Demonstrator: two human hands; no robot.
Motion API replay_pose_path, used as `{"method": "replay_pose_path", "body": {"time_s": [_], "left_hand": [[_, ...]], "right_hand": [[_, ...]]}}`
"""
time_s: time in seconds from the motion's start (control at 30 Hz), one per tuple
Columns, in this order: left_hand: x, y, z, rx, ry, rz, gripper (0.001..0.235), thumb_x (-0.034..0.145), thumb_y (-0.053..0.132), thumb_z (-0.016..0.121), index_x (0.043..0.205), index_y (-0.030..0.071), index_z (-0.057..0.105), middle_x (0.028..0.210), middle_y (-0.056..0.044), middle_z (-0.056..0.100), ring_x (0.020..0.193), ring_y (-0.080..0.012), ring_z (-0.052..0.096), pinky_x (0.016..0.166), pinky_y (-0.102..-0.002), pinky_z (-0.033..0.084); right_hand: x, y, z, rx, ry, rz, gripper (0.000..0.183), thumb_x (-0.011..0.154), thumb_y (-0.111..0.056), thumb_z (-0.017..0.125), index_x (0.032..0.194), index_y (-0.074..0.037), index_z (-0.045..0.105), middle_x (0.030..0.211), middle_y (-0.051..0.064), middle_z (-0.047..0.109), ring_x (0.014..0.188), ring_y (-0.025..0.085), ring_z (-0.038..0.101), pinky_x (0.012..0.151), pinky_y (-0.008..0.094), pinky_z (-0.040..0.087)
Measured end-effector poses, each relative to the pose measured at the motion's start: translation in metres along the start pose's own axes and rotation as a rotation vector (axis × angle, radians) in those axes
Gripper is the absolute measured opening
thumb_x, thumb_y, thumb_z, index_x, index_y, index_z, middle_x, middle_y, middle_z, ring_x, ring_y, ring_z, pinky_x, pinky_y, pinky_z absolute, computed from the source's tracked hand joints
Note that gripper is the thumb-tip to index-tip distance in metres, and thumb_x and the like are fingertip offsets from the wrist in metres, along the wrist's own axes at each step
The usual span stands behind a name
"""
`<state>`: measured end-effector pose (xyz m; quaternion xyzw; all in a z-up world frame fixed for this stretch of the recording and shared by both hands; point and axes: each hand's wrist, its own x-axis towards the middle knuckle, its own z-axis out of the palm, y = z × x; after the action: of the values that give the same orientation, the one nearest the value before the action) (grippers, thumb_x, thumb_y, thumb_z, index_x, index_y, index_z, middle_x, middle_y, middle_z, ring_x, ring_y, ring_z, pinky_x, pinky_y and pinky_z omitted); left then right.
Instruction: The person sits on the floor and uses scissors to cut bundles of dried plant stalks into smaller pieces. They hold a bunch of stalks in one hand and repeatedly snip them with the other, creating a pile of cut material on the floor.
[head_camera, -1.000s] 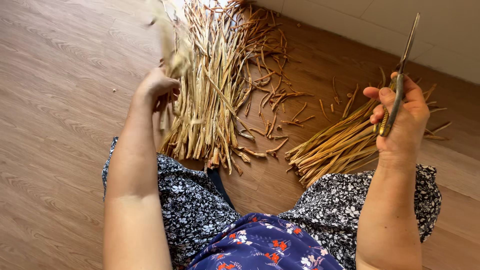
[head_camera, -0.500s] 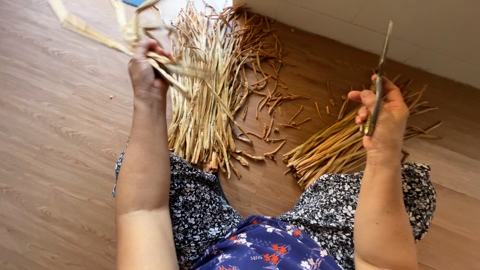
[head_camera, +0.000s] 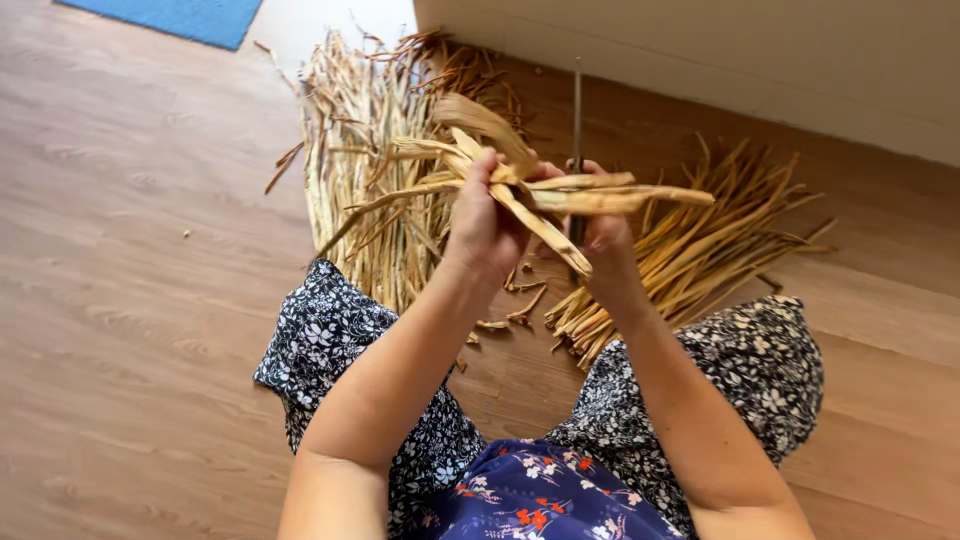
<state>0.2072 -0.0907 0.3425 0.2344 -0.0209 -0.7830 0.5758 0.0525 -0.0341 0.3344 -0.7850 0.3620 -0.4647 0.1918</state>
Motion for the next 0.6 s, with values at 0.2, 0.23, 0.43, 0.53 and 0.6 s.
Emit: {"method": "replay_pose_path", "body": {"time_s": [0.2, 0.23, 0.43, 0.53, 0.6], "left_hand": [[0.009, -0.055, -0.017, 0.211, 0.012, -0.207, 0.036, 0.104, 0.038, 0.055, 0.117, 0.005, 0.063, 0.105, -0.008, 0.073, 0.089, -0.0188, 0.071, 0.072, -0.031, 0.057], [0.010, -0.061, -0.019, 0.195, -0.004, -0.223, 0.037, 0.105, 0.037, 0.056, 0.118, 0.003, 0.063, 0.106, -0.007, 0.073, 0.090, -0.0183, 0.072, 0.076, -0.031, 0.061], [-0.013, -0.032, 0.013, 1.048, -0.261, -0.486, 0.070, 0.093, 0.068, 0.038, 0.105, 0.007, 0.070, 0.083, -0.013, 0.074, 0.064, -0.0165, 0.073, 0.057, -0.030, 0.062], [-0.037, 0.004, 0.035, 1.650, -0.287, -0.125, 0.051, 0.096, 0.049, 0.068, 0.107, 0.002, 0.080, 0.087, -0.017, 0.077, 0.070, -0.0248, 0.066, 0.062, -0.042, 0.053], [-0.046, 0.019, 0.044, 1.728, -0.516, 0.543, 0.047, 0.092, 0.042, 0.077, 0.121, 0.004, 0.070, 0.102, -0.013, 0.074, 0.089, -0.0219, 0.071, 0.077, -0.037, 0.059]], "right_hand": [[-0.004, 0.002, -0.007, 0.539, 0.189, 0.201, 0.094, 0.079, -0.004, 0.088, 0.154, -0.011, 0.032, 0.150, 0.006, 0.049, 0.133, 0.018, 0.056, 0.112, 0.034, 0.052], [-0.004, 0.002, -0.010, 0.539, 0.196, 0.273, 0.083, 0.083, -0.004, 0.086, 0.151, -0.009, 0.037, 0.142, 0.007, 0.055, 0.127, 0.018, 0.061, 0.109, 0.033, 0.056], [0.006, -0.003, -0.053, 0.614, 0.375, 0.632, 0.052, 0.093, -0.005, 0.075, 0.140, -0.002, 0.055, 0.104, 0.008, 0.070, 0.072, 0.010, 0.061, 0.058, 0.024, 0.051], [0.007, -0.005, -0.084, 0.781, 0.395, 0.631, 0.047, 0.093, -0.006, 0.071, 0.137, 0.000, 0.057, 0.098, 0.011, 0.074, 0.063, 0.008, 0.057, 0.054, 0.024, 0.051], [0.006, -0.008, -0.091, 0.863, 0.375, 0.599, 0.051, 0.091, -0.006, 0.070, 0.139, -0.003, 0.055, 0.097, 0.010, 0.074, 0.063, 0.007, 0.058, 0.056, 0.024, 0.054]]}}
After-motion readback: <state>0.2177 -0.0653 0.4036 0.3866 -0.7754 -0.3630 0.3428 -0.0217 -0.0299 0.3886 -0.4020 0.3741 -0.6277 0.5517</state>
